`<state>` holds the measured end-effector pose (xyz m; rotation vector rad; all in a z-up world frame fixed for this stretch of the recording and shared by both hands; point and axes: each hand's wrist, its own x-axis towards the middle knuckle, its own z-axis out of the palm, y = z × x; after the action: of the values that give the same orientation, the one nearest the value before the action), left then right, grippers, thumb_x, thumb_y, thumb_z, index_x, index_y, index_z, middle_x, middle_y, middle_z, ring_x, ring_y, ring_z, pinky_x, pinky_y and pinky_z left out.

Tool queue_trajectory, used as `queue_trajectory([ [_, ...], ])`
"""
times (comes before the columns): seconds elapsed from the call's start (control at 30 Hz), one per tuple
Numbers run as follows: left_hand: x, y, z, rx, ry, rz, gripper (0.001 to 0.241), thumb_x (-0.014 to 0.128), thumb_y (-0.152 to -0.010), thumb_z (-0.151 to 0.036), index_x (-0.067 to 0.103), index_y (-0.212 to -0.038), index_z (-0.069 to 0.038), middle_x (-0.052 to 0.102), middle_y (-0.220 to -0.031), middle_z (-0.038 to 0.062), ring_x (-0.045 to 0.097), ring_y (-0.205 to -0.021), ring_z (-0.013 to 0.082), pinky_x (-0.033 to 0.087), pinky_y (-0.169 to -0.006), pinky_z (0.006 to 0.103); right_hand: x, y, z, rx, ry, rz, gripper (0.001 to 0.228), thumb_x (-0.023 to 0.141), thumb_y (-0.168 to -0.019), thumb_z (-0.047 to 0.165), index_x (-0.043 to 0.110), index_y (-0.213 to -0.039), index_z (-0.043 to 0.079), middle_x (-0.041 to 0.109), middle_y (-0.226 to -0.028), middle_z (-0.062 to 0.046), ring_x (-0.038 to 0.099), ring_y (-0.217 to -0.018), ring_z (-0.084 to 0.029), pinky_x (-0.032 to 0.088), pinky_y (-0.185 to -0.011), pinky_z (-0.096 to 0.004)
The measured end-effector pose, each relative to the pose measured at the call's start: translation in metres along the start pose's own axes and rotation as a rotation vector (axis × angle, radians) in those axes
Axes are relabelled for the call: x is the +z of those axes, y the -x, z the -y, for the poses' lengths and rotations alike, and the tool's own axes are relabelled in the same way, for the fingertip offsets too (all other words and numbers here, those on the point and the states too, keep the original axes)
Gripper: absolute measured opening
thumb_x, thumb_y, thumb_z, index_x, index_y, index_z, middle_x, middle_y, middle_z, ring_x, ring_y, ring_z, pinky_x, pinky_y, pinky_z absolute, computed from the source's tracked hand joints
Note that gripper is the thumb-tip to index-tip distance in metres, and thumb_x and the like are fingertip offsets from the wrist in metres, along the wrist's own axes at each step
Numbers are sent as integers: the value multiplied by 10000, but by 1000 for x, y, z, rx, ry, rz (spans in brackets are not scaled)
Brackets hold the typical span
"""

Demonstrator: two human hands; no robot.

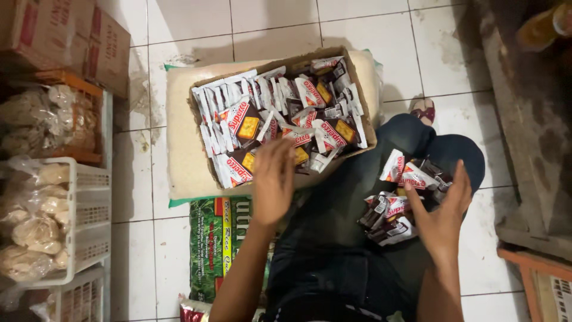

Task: The person picks up a box filled with small packets and sits on the floor to sort through them by hand, moving packets between the box and their lap.

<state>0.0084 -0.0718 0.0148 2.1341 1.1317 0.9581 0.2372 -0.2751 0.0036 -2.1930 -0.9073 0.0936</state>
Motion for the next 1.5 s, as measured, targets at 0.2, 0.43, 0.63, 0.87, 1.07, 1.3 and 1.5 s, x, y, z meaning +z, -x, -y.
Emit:
queue_trajectory([
  [0.2,18,-8,45,168,-339,-113,492,607,-1047,-209,511,-1519,-106,438,-1597,174,397,-1478,367,305,-1193,594,-2,-3,9,-3,73,-46,975,831,-911,281,268,-1659,11,209,-1692,-318,194,-1575,-477,191,-1277,-544],
  [0.43,16,-3,35,93,-164,-120,490,637,-1041,-154,516,-1512,-89,354,-1659,163,324,-1545,417,292,-1252,522,7,-4,-1,-84,172,-80,956,860,-899,301,338,-1652,25,181,-1693,-337,183,-1574,-496,154,-1267,-598],
  [0.63,2,-12,22,-31,50,-220,657,694,-1022,-178,373,-1576,-37,255,-1688,240,298,-1557,445,271,-1269,537,-6,-26,44,-283,97,-27,760,832,-939,271,465,-1571,64,334,-1672,-264,329,-1554,-437,275,-1297,-512],
  [0.87,4,-22,29,-161,145,-298,794,779,-941,-236,325,-1548,-1,405,-1572,262,388,-1479,422,304,-1227,479,55,-68,126,-593,-117,479,980,855,-790,438,377,-1588,129,247,-1632,-264,209,-1493,-511,236,-1162,-606],
  [1.07,3,-29,36,-90,164,-105,703,776,-923,-205,447,-1525,-48,501,-1510,280,467,-1427,452,386,-1167,481,106,-84,129,-618,-7,651,980,879,-700,503,390,-1537,364,197,-1663,-183,218,-1497,-490,214,-1152,-644],
  [1.3,-1,-34,26,-103,86,-59,556,760,-934,-251,544,-1409,-59,579,-1357,252,559,-1270,462,483,-1008,471,127,-84,113,-573,62,663,973,894,-745,368,354,-1555,374,157,-1663,-174,239,-1478,-514,182,-1106,-758],
  [1.5,-1,-38,15,-56,38,-31,403,744,-936,-248,625,-1271,-58,644,-1137,194,653,-1023,428,536,-819,466,123,-87,129,-535,88,666,1066,918,-666,264,328,-1545,390,126,-1675,-176,288,-1491,-455,262,-1063,-778],
])
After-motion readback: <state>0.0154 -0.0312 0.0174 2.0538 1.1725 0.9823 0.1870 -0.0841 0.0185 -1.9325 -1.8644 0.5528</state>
